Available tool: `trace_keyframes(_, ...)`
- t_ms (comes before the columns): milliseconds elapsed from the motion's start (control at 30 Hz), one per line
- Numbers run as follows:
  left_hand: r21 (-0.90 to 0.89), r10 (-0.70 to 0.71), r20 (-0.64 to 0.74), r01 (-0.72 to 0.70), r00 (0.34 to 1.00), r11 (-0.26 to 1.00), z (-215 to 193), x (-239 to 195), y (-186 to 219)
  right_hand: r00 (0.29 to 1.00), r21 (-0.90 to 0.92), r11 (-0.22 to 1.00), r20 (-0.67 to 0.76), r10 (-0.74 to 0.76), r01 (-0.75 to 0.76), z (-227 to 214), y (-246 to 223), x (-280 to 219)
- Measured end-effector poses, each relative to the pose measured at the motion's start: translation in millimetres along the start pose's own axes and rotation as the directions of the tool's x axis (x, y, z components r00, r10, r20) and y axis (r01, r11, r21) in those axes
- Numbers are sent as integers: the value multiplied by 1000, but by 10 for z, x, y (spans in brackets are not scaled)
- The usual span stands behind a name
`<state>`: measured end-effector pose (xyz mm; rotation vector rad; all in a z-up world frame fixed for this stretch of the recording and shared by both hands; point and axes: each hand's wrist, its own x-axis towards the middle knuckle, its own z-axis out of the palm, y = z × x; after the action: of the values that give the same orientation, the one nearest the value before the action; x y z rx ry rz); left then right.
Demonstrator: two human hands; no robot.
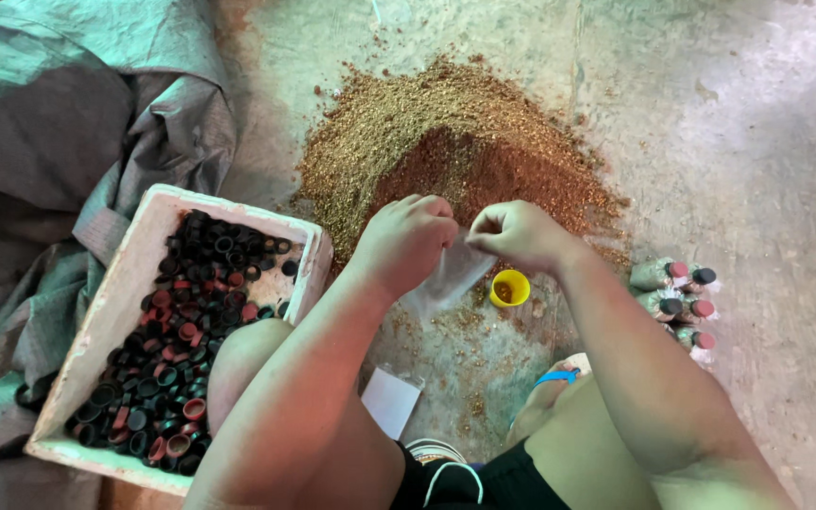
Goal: The person sits on the floor and fills small plastic bottles with a granular substance using a yellow cup. They then seal the bottles with black caps and place them on the floor.
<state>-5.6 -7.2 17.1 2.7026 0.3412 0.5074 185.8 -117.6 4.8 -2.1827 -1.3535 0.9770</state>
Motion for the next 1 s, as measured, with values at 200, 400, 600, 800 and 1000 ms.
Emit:
trace_keyframes(200, -63, -104, 52, 107, 993, 992, 179, 0, -21, 1000, -132, 991, -6, -16, 15, 21, -86, 73)
trace_keyframes(400, -203, -428, 210, 467, 879, 861, -203, 41, 204, 986, -287, 955, -126, -108, 68, 131, -175, 150)
trace_keyframes(600, -69, -575, 268, 611, 773, 789, 75, 61, 2, 952, -322, 932, -196, -237, 166, 150, -393, 52)
trace_keyframes(800, 14, -641, 180, 650, 746, 760, 128, 98, -110, 961, -357, 926, -191, -198, 120, 267, -547, 85)
trace_keyframes(1000, -48, -679, 140, 690, 721, 722, 219, 137, -216, 963, -339, 932, -267, 34, -127, 418, -192, 431)
